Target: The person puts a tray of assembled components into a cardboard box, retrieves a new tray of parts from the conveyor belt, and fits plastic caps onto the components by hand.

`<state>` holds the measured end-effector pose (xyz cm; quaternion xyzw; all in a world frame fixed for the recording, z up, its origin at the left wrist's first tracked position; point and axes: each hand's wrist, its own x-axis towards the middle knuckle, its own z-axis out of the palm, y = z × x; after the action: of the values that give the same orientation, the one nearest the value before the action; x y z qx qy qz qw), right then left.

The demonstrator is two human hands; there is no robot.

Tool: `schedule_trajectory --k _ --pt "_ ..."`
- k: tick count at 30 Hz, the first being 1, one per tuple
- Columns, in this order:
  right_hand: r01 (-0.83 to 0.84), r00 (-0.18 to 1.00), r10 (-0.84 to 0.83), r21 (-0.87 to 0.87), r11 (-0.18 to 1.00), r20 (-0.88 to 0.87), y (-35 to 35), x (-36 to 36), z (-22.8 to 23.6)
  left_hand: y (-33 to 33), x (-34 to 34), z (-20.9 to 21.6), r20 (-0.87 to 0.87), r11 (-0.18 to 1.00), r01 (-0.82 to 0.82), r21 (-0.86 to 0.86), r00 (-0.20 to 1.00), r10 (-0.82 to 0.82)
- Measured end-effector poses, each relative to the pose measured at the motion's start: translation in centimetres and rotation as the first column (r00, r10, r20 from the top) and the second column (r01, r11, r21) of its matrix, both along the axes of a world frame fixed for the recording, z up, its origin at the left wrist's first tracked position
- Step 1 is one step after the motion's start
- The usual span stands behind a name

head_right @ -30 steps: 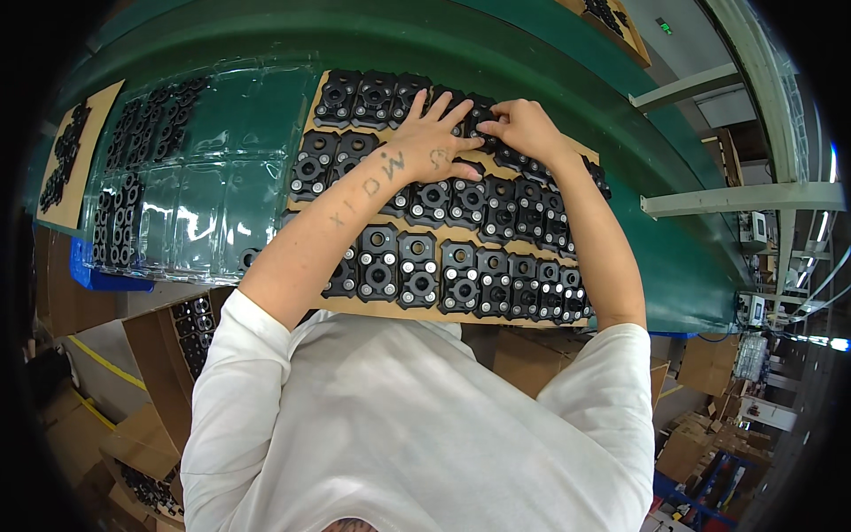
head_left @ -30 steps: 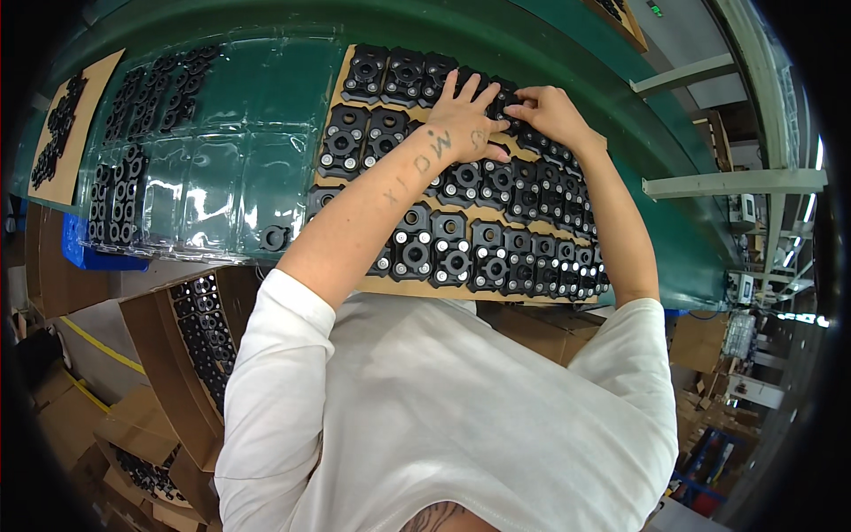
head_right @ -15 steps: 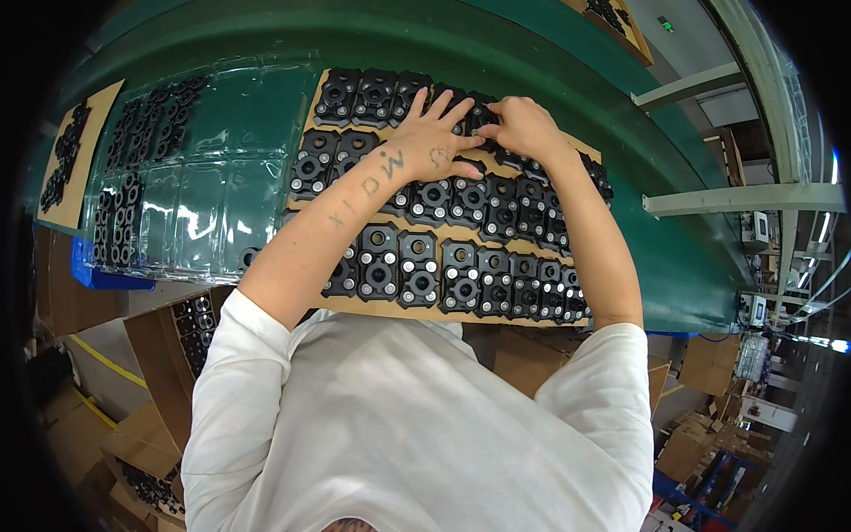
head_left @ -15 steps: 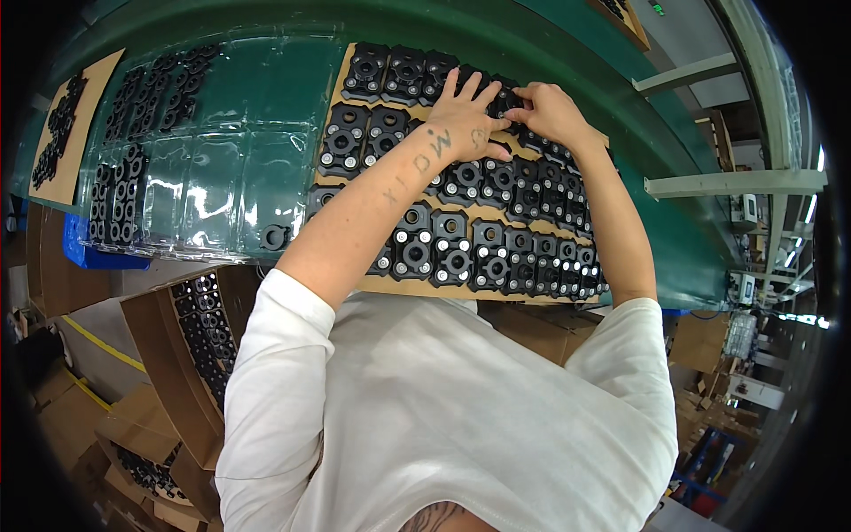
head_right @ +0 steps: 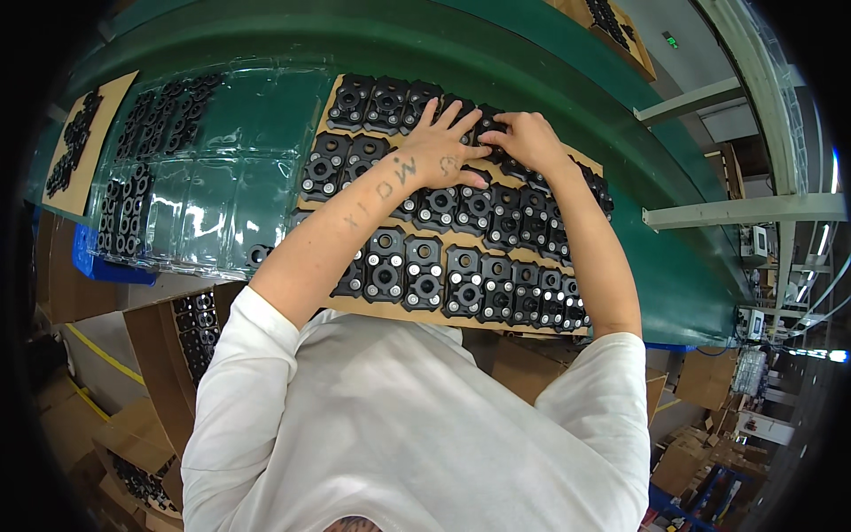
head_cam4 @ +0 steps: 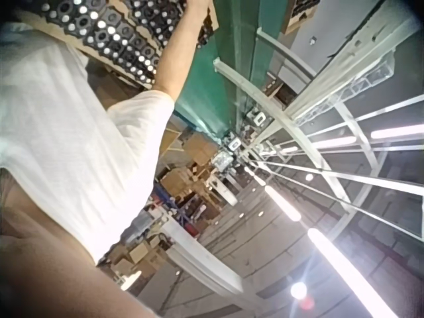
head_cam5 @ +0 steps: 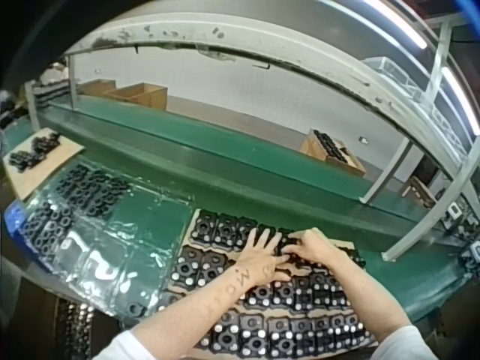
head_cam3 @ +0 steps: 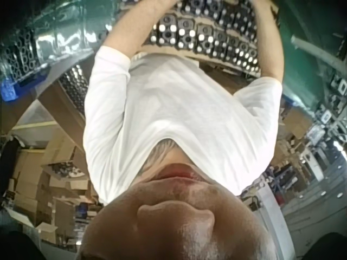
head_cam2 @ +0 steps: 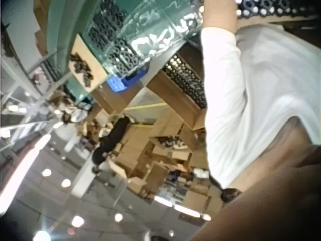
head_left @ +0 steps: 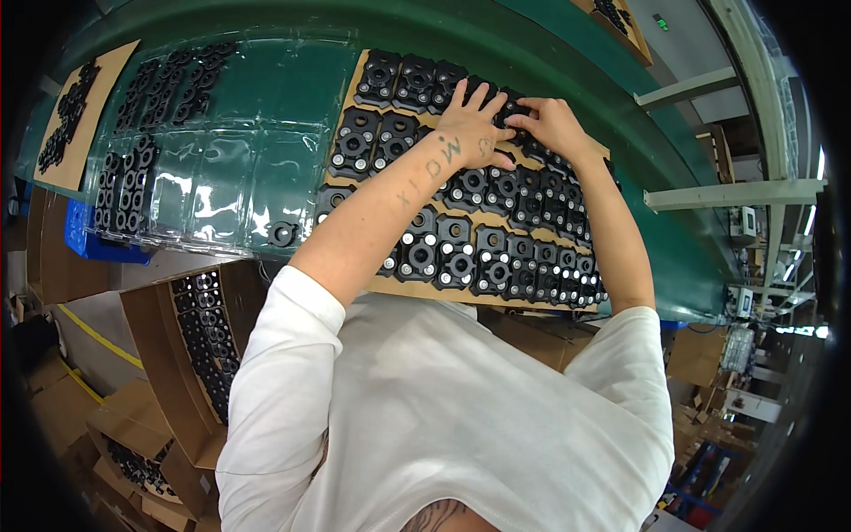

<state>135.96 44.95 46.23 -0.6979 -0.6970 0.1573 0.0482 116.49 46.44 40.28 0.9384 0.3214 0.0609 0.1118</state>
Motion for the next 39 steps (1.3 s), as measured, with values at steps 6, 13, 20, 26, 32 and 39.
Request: schedule_trajectory --k 6,13,20,26,32,39 --pt "-0.116 0.959 0.12 0.031 0.993 -0.256 0.3 3.9 -1.3 0.0 0.1 0.1 -0.01 1.0 0.014 0.008 1.0 -0.014" --pt "-0.077 0.992 0.086 0.089 0.993 -0.096 0.5 1.9 -0.5 0.2 0.2 0.2 -0.028 1.0 0.002 0.005 1.0 -0.002" --pt "-0.047 0.992 0.02 0.215 0.975 0.126 0.2 0.5 -1.2 0.5 0.3 -0.1 -0.023 1.0 0.008 0.015 1.0 -0.008" --pt "0.102 0.97 -0.135 0.168 0.981 0.204 0.8 -0.4 -1.4 1.0 0.5 -0.4 -0.024 1.0 0.007 0.022 1.0 -0.006" --pt "0.174 0.946 -0.21 0.157 0.972 0.248 0.9 -1.3 -1.0 0.9 0.8 -0.4 -0.021 1.0 0.0 0.021 1.0 0.0" --pt "0.172 0.935 -0.193 0.096 0.98 0.299 1.4 -1.6 0.3 0.5 1.1 -0.3 0.001 0.999 -0.03 0.027 1.0 0.03"
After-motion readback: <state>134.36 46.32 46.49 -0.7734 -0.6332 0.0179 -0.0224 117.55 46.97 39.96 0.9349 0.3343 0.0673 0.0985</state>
